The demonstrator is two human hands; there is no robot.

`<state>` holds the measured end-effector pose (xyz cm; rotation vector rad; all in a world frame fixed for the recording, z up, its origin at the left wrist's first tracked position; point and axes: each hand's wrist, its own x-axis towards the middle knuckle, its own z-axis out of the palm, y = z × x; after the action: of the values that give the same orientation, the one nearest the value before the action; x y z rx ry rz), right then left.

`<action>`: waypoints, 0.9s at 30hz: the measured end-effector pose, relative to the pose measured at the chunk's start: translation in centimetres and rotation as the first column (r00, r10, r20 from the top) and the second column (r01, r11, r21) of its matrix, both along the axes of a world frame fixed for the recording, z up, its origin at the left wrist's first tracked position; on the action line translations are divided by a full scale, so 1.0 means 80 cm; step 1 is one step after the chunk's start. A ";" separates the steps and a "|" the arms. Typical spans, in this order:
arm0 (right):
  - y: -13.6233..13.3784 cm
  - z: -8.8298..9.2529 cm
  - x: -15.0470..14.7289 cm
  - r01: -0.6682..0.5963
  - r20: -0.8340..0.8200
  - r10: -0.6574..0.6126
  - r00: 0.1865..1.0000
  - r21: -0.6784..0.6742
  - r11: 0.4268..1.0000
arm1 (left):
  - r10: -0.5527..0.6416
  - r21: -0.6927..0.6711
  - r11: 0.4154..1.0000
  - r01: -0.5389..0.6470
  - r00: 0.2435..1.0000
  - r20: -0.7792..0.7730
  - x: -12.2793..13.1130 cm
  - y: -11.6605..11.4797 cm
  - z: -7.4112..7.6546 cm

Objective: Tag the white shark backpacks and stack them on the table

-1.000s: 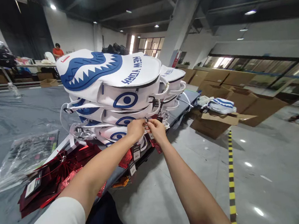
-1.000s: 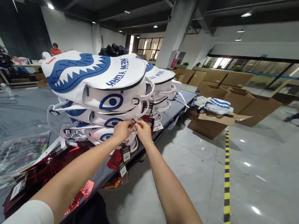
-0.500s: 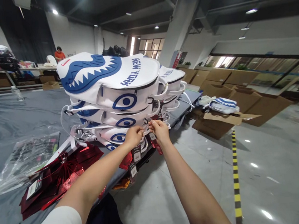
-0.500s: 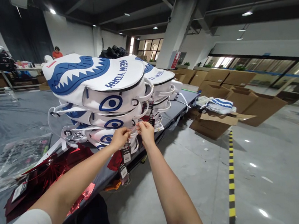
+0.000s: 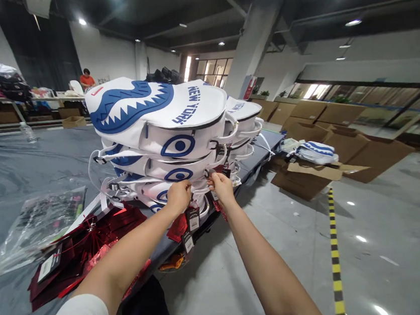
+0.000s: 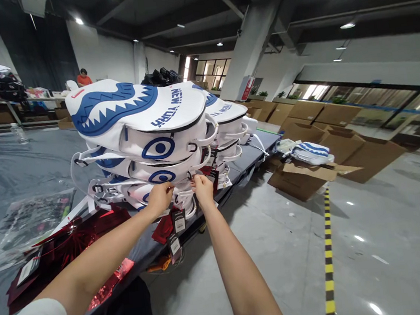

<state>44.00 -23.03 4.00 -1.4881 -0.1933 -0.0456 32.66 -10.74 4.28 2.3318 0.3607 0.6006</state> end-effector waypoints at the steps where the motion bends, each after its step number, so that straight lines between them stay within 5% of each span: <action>1: 0.000 -0.001 0.000 -0.006 -0.005 0.006 1.000 0.001 1.000 | -0.015 -0.003 1.000 0.015 1.000 0.006 -0.001 0.000 -0.001; 12: -0.001 0.000 0.004 -0.043 0.017 0.042 0.999 0.112 0.993 | -0.190 -0.184 0.963 0.196 0.981 0.051 0.039 -0.012 0.027; 22: 0.003 0.018 -0.004 -0.054 0.103 0.029 0.994 0.243 0.969 | -0.552 -0.452 0.666 0.593 0.800 0.235 0.014 0.017 -0.004; 24: 0.006 0.020 -0.008 -0.101 0.133 0.073 0.988 0.218 0.971 | -0.532 -0.387 0.704 0.596 0.803 0.268 0.007 0.020 -0.004; 27: 0.006 0.024 -0.013 -0.161 0.174 0.133 0.976 0.160 0.974 | -0.325 -0.274 0.866 0.418 0.887 0.328 0.001 0.020 -0.001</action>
<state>42.95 -22.54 5.93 -1.2930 -0.4217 -0.0629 32.70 -9.18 4.20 1.8835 -0.1173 0.5998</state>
